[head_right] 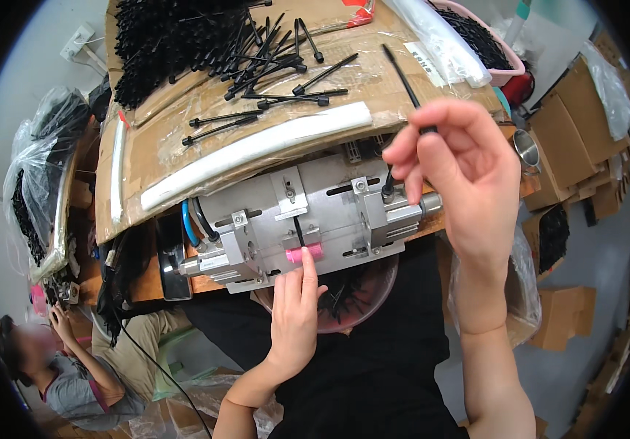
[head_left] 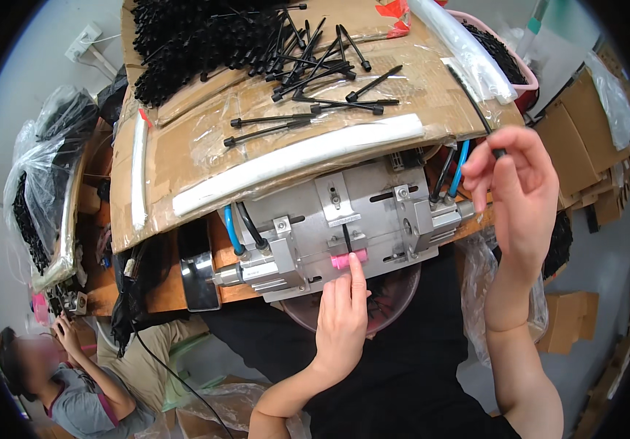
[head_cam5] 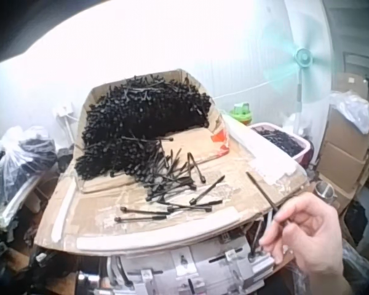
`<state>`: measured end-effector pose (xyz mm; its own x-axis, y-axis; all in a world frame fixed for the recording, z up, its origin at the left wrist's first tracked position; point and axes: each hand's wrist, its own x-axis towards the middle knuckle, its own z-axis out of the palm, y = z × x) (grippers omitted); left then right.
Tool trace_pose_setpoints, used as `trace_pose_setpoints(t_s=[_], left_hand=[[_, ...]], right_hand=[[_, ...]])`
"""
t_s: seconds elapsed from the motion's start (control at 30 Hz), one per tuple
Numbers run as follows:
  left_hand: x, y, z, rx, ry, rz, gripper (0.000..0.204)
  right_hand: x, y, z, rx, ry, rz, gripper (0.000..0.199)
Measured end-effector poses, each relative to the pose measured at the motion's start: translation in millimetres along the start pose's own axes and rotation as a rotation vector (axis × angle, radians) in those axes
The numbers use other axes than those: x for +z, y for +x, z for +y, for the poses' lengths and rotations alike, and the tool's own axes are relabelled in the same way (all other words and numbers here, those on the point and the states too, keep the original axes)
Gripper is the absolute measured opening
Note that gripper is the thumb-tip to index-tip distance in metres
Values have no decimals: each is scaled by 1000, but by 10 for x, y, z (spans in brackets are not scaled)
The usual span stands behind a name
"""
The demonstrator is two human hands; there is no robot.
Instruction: The person repeatedly picks up black cable ties from a pile on a cardboard surface and inserts them into a metal processing machine. They operate a lever to process each tie and then place the finished item into a pink basket below. The task is performed one at a time in a continuous loop.
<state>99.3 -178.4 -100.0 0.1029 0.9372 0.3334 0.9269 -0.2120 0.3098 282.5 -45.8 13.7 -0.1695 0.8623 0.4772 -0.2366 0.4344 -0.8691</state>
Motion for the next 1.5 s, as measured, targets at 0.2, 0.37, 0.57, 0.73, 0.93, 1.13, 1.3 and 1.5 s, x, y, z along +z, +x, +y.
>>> trace_pose_setpoints(t_s=[0.2,0.37,0.57,0.73,0.93,1.13,1.3,1.5], left_hand=[[14,-27,-44,-56,-117,-6,73],[-611,448,-387,4,-86,108,45],[-1104,1583,-1433,52,-246,4,11],[-1307,1521,-1407,66,-406,-193,18],[-1028,596,-675,-6,-267,86,47],[-270,-70,-110,39,-82,-41,67],[-50,-11,-61,31,-38,-72,72],[-131,41,-110,19,-121,-77,72]], right_hand=[[144,-553,315,-147,-383,-76,23],[406,-1186,634,-173,-629,-281,66],[544,-1314,899,-115,-637,-419,68],[571,-1250,925,-96,-652,-434,66],[340,-415,480,-408,-953,-403,43],[295,1358,672,-364,-1367,-604,14],[245,1583,646,-247,-1139,-661,19],[136,650,189,-108,-359,-214,27]])
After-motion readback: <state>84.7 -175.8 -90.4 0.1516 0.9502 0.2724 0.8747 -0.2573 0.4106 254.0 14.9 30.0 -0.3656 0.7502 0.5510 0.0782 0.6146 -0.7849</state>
